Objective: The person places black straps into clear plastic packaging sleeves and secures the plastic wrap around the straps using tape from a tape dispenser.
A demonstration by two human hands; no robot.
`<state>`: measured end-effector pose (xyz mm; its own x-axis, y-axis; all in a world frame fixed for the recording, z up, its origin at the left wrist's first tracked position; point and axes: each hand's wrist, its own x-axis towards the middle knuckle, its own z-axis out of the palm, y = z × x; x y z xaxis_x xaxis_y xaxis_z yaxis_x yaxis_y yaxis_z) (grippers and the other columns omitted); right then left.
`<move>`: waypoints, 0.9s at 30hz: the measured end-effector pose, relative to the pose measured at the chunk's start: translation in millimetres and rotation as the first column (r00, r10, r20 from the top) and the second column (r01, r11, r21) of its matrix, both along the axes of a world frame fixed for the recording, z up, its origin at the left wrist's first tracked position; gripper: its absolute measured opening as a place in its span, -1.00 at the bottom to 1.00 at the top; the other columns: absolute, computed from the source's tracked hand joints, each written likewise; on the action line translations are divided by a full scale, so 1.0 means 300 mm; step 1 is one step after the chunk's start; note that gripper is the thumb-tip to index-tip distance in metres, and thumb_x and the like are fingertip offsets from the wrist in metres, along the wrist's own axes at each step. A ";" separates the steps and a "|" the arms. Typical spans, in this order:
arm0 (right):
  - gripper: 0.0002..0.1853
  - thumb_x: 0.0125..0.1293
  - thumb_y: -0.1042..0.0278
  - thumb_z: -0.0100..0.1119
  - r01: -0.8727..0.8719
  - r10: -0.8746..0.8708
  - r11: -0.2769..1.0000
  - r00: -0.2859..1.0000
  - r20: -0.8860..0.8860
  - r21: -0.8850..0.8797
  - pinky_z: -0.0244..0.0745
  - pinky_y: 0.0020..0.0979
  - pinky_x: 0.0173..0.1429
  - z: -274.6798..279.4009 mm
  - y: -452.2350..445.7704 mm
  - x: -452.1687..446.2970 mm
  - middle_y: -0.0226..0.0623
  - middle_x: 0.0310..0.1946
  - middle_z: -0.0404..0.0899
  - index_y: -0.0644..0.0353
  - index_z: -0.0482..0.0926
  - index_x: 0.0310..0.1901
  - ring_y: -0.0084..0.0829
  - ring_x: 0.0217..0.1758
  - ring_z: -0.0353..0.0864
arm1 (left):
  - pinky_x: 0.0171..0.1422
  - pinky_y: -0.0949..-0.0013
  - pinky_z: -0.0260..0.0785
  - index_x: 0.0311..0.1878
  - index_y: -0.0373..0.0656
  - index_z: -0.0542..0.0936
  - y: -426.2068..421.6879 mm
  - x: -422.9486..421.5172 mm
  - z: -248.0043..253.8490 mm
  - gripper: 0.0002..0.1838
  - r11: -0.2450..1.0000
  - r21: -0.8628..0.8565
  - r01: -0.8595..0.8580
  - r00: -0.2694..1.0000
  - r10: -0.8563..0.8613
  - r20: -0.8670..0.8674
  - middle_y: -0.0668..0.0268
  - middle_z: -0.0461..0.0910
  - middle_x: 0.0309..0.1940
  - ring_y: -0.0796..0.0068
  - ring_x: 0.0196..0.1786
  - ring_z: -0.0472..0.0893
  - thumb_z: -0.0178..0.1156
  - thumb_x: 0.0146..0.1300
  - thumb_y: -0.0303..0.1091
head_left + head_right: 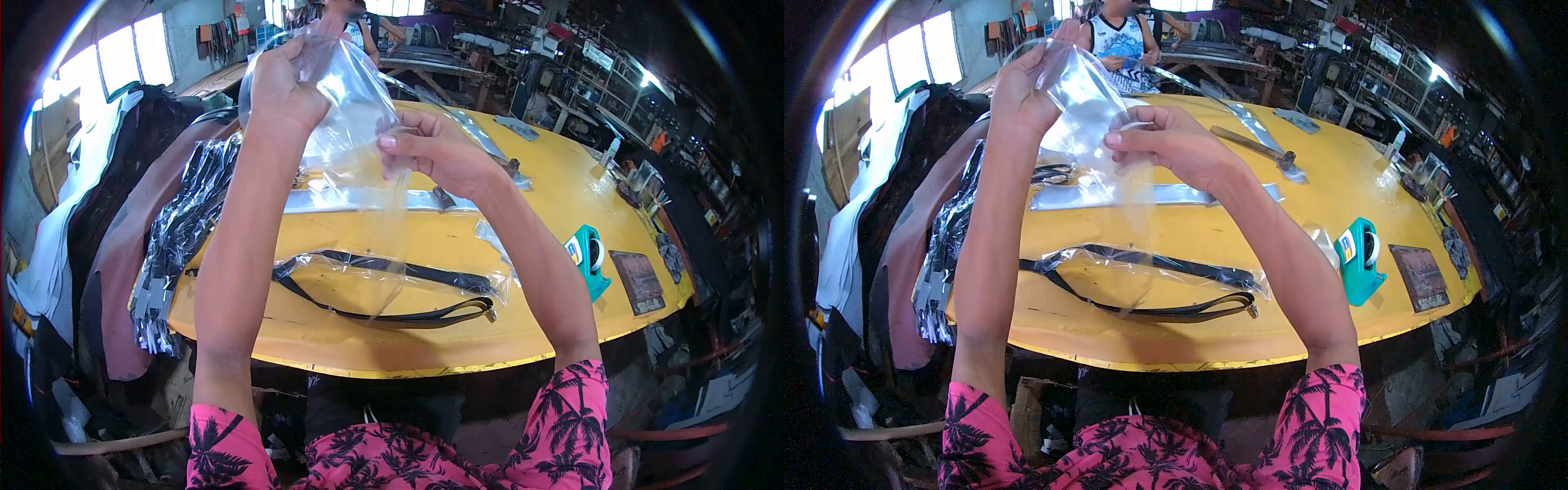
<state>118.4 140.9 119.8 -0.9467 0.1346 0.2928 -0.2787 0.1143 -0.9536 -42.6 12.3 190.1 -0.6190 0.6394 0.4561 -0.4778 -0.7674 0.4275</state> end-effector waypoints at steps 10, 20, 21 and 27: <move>-0.51 0.22 0.36 0.50 0.110 -0.106 0.994 0.986 0.130 -0.023 0.59 -0.50 -0.13 -0.067 0.204 0.131 -0.27 -0.23 0.72 0.33 0.58 0.16 -0.49 -0.35 0.67 | 0.41 0.06 0.50 0.31 -0.58 0.37 0.044 -0.181 -0.066 -0.57 0.939 -0.164 -0.301 0.952 0.307 0.010 -0.10 0.53 0.28 0.01 0.33 0.54 -0.28 0.59 -0.45; -0.52 0.17 0.37 0.51 0.160 -0.236 0.951 0.929 0.284 0.266 0.58 -0.56 -0.23 0.020 0.426 0.187 -0.24 -0.26 0.74 0.31 0.61 0.11 -0.59 -0.36 0.65 | 0.31 0.07 0.52 0.16 -0.55 0.43 0.192 -0.331 -0.298 -0.68 0.961 -0.187 -0.204 0.926 0.251 0.282 -0.10 0.58 0.13 0.04 0.15 0.64 -0.15 0.50 -0.53; -0.52 0.17 0.37 0.51 0.161 -0.237 0.950 0.929 0.283 0.266 0.58 -0.56 -0.23 0.019 0.456 0.190 -0.24 -0.26 0.74 0.31 0.61 0.11 -0.59 -0.36 0.65 | 0.38 0.04 0.50 0.21 -0.57 0.45 0.199 -0.341 -0.305 -0.63 0.950 -0.223 -0.218 0.897 0.285 0.339 -0.13 0.57 0.21 0.01 0.22 0.63 -0.21 0.52 -0.55; -0.51 0.17 0.37 0.52 0.099 -0.221 0.951 0.881 0.418 0.295 0.54 -0.59 -0.30 0.025 0.615 0.208 -0.28 -0.32 0.74 0.24 0.61 0.13 -0.63 -0.44 0.61 | 0.28 0.16 0.48 0.13 -0.47 0.52 0.214 -0.434 -0.418 -0.70 0.925 -0.302 -0.231 0.905 0.318 0.282 -0.04 0.64 0.06 0.11 0.17 0.63 -0.06 0.51 -0.48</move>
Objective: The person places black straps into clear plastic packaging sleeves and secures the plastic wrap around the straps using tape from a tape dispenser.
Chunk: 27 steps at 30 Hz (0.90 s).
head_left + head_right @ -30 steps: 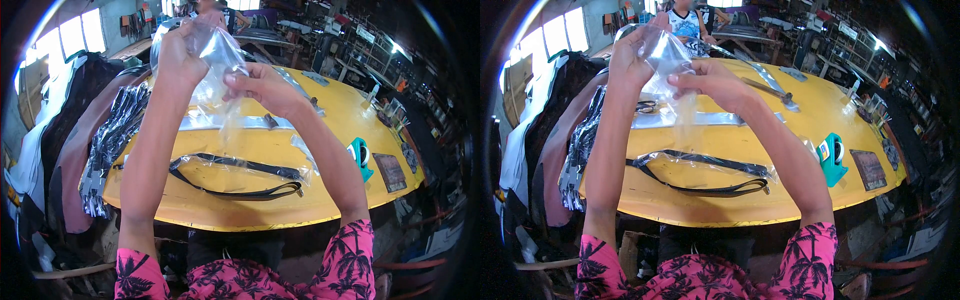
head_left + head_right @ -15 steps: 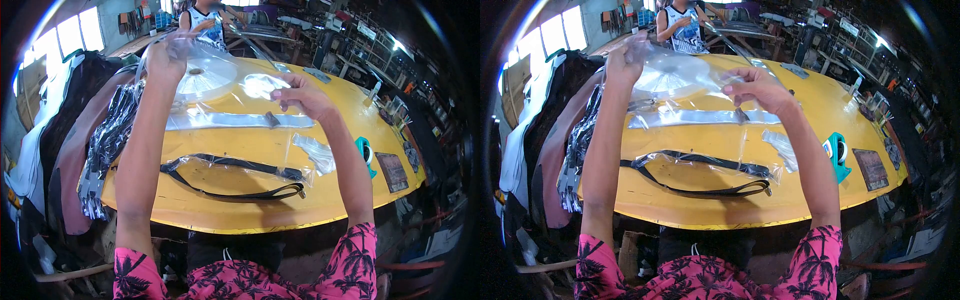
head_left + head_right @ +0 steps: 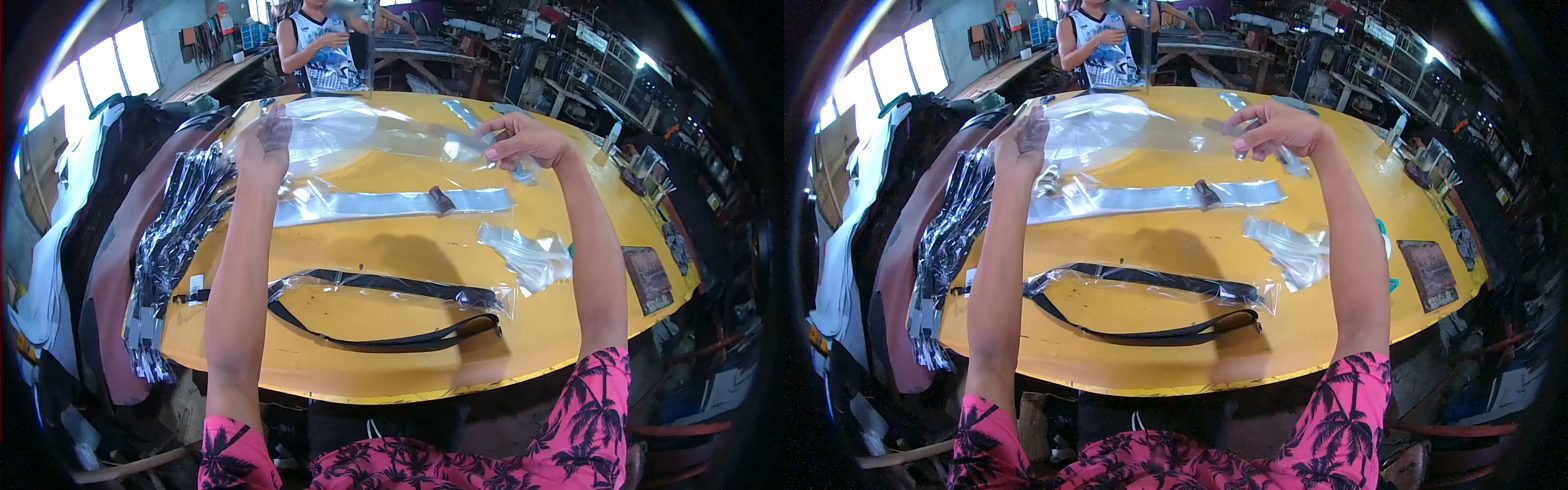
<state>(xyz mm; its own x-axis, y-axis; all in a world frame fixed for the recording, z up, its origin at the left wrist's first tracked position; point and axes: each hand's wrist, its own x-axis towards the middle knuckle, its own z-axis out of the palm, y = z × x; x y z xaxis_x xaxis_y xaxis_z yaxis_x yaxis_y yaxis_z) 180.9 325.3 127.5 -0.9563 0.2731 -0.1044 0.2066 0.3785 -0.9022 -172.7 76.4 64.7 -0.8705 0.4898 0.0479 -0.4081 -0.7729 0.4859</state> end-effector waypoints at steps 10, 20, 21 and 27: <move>-0.48 0.14 0.45 0.48 0.004 -0.008 1.000 0.983 0.181 0.023 0.40 -0.56 -0.38 0.067 0.212 0.039 -0.36 -0.48 0.60 0.26 0.56 0.16 -0.59 -0.51 0.49 | 0.25 0.04 0.53 0.27 -0.43 0.37 0.049 -0.124 -0.250 -0.65 0.990 -0.129 0.056 0.997 -0.063 -0.053 -0.08 0.56 0.19 0.03 0.12 0.65 -0.18 0.53 -0.48; -0.54 0.20 0.49 0.48 -0.057 0.083 0.996 0.890 0.449 -0.072 0.64 -0.48 -0.19 -0.437 0.425 -0.199 -0.26 -0.35 0.71 0.27 0.59 0.14 -0.45 -0.27 0.75 | 0.22 -0.06 0.62 0.05 -0.45 0.45 -0.121 -0.453 -0.644 -0.79 0.947 -0.315 -0.067 0.997 0.053 -0.051 -0.12 0.59 0.04 0.00 0.05 0.67 0.03 0.41 -0.59; -0.54 0.20 0.48 0.48 -0.077 0.088 0.996 0.884 0.460 -0.042 0.64 -0.47 -0.18 -0.457 0.428 -0.212 -0.26 -0.34 0.71 0.28 0.59 0.15 -0.46 -0.26 0.75 | 0.12 0.09 0.62 0.03 -0.41 0.47 -0.139 -0.493 -0.650 -0.81 0.913 -0.372 -0.169 0.983 0.181 -0.001 -0.04 0.61 -0.04 0.07 -0.03 0.69 0.05 0.41 -0.55; -0.52 0.17 0.43 0.51 -0.098 0.118 0.993 0.871 0.476 -0.069 0.54 -0.54 -0.31 -0.538 0.464 -0.216 -0.28 -0.27 0.76 0.19 0.61 0.15 -0.53 -0.30 0.74 | 0.20 0.05 0.49 0.18 -0.52 0.40 -0.276 -0.736 -0.611 -0.45 0.414 -0.626 -0.660 0.701 0.640 -0.316 -0.06 0.55 0.07 0.04 0.04 0.63 0.32 0.21 -0.40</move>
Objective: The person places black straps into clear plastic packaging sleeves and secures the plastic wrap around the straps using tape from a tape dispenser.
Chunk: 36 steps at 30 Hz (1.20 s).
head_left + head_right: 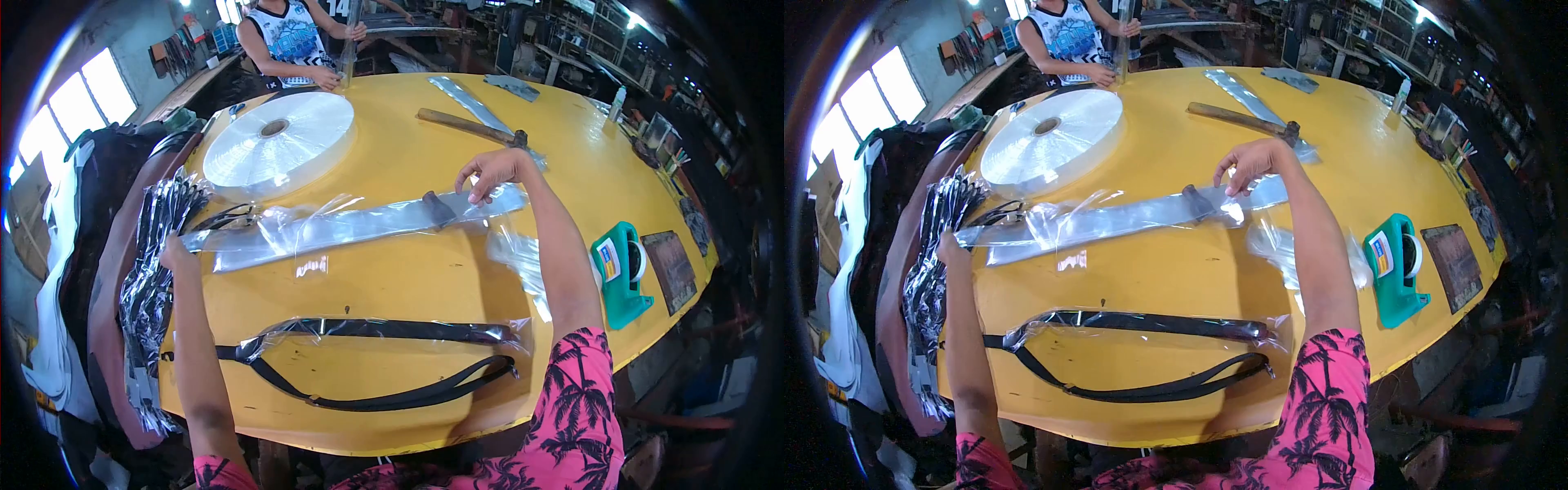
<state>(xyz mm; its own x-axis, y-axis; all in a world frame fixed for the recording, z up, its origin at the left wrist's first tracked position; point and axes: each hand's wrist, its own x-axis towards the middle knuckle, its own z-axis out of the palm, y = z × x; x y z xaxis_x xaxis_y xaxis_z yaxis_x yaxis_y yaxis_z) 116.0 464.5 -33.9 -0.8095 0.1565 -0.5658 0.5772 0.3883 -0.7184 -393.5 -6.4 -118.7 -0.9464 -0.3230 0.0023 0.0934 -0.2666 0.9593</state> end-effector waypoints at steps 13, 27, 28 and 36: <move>-0.56 0.13 0.40 0.55 -0.034 0.001 0.984 0.982 0.186 0.176 0.69 -0.45 -0.12 -0.027 -0.027 -0.037 -0.34 -0.29 0.76 0.18 0.66 0.07 -0.48 -0.25 0.77 | 0.54 0.00 0.23 0.35 -0.13 0.53 0.488 1.051 0.127 -0.45 0.087 -0.966 -0.243 -0.060 -0.995 -0.074 0.05 0.48 0.36 0.05 0.44 0.43 0.10 0.48 0.03; -0.58 0.02 0.02 0.50 0.151 -0.125 0.541 0.987 -0.099 0.828 0.65 -0.14 -0.06 -0.104 -0.263 -0.250 -0.16 -0.23 0.79 0.12 0.78 -0.15 -0.15 -0.14 0.78 | 0.49 -0.02 0.27 0.41 -0.18 0.45 0.491 1.032 0.035 -0.37 -0.076 -0.980 -0.184 -0.007 -0.997 0.078 0.04 0.39 0.43 0.03 0.46 0.38 -0.06 0.54 0.13; -0.62 0.01 0.05 0.50 0.142 -0.109 0.526 0.989 -0.099 0.839 0.65 -0.11 -0.03 -0.112 -0.263 -0.255 -0.13 -0.20 0.78 0.13 0.78 -0.20 -0.09 -0.11 0.78 | 0.49 -0.02 0.27 0.42 -0.17 0.45 0.492 1.030 0.031 -0.37 -0.052 -0.979 -0.196 -0.013 -0.998 0.056 0.04 0.38 0.43 0.03 0.45 0.39 -0.05 0.54 0.12; -0.69 0.11 0.11 0.46 0.405 -0.156 0.369 0.914 -0.373 0.837 0.63 -0.05 0.04 -0.111 -0.253 -0.257 -0.04 -0.18 0.76 0.15 0.74 -0.21 -0.03 -0.04 0.75 | 0.53 -0.01 0.24 0.43 -0.08 0.47 0.512 1.013 0.045 -0.39 -0.114 -0.984 -0.138 0.011 -0.993 0.114 0.06 0.37 0.45 -0.05 0.46 0.38 -0.05 0.54 0.13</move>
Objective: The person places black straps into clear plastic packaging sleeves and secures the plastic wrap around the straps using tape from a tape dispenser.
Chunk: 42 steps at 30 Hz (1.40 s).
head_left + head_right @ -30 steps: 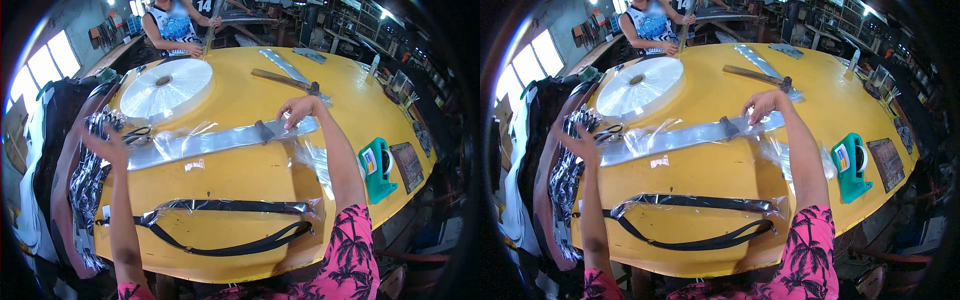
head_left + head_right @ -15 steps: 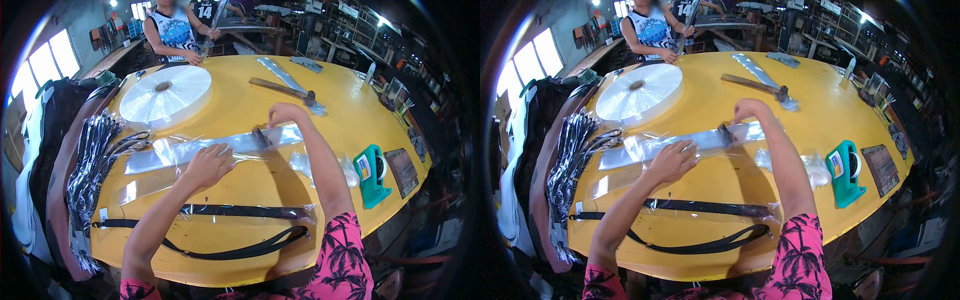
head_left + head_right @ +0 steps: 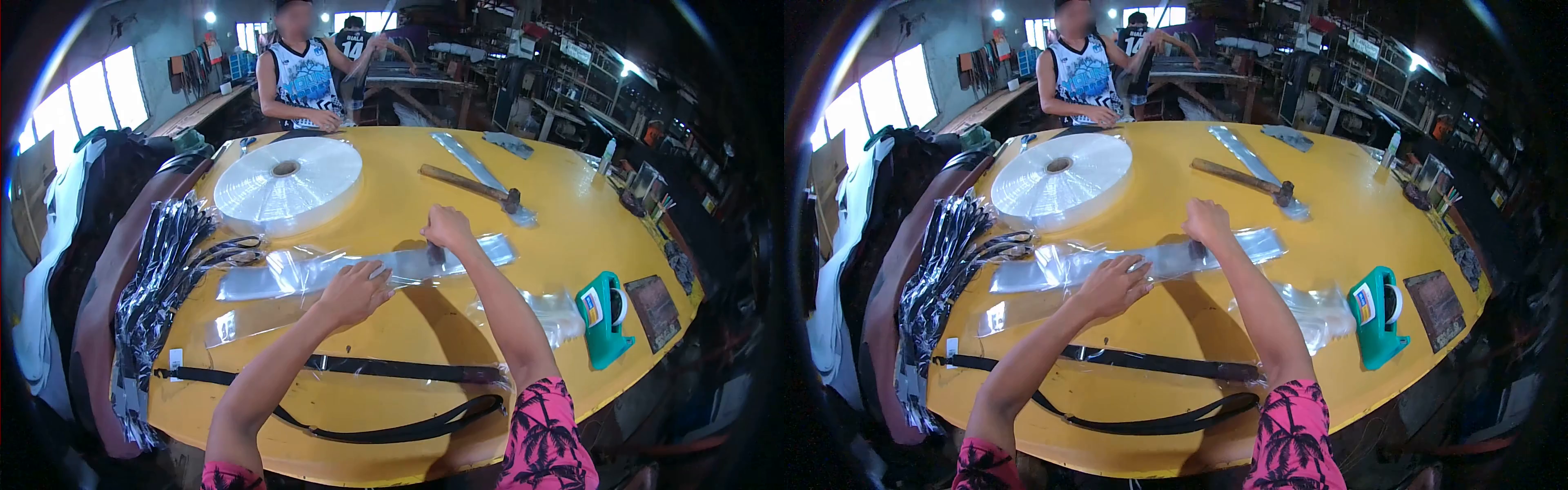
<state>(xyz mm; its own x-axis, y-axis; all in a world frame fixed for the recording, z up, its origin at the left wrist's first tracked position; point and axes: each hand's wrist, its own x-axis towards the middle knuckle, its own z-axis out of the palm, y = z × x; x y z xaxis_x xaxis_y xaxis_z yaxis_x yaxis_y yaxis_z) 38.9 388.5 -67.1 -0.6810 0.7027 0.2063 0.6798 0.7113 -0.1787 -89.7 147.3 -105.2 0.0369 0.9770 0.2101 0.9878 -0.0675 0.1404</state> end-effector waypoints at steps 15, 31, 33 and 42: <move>-0.82 0.40 0.37 0.20 -0.157 0.210 0.977 0.823 -0.528 0.144 0.50 0.01 0.00 0.190 -0.096 0.019 0.15 -0.23 0.59 0.34 0.64 -0.22 0.15 -0.07 0.56 | 0.46 0.02 0.31 0.32 -0.19 0.52 0.020 -0.036 -0.031 -0.43 0.999 0.048 0.002 0.991 -0.009 0.134 0.03 0.49 0.33 -0.06 0.35 0.48 0.12 0.42 0.01; -0.71 0.30 0.42 0.28 -0.299 0.245 0.953 0.651 -0.718 0.055 0.52 -0.10 0.12 -0.184 -0.369 0.095 0.05 -0.04 0.47 0.34 0.52 0.00 0.07 0.01 0.56 | 0.31 -0.04 0.40 0.14 -0.24 0.52 0.016 -0.023 -0.024 -0.51 0.985 0.170 -0.018 0.992 -0.004 0.128 -0.05 0.58 0.15 -0.13 0.20 0.56 0.21 0.39 0.00; -0.71 0.30 0.41 0.29 -0.296 0.253 0.953 0.660 -0.708 0.065 0.54 -0.10 0.10 -0.214 -0.371 0.106 0.05 -0.04 0.47 0.32 0.52 0.00 0.06 0.00 0.57 | 0.31 -0.04 0.39 0.14 -0.24 0.52 0.019 -0.024 -0.019 -0.50 0.989 0.145 -0.026 0.991 0.007 0.130 -0.05 0.58 0.14 -0.14 0.20 0.56 0.21 0.39 0.01; -0.68 0.27 0.23 0.39 -0.301 0.287 0.952 0.815 -0.503 0.056 0.58 -0.07 0.01 -0.213 -0.362 0.152 -0.15 -0.02 0.53 0.18 0.57 -0.04 -0.01 0.00 0.63 | 0.30 -0.04 0.40 0.18 -0.24 0.51 0.008 -0.022 -0.019 -0.46 0.985 0.174 -0.015 0.995 -0.002 0.102 -0.07 0.58 0.14 -0.17 0.18 0.56 0.25 0.37 0.02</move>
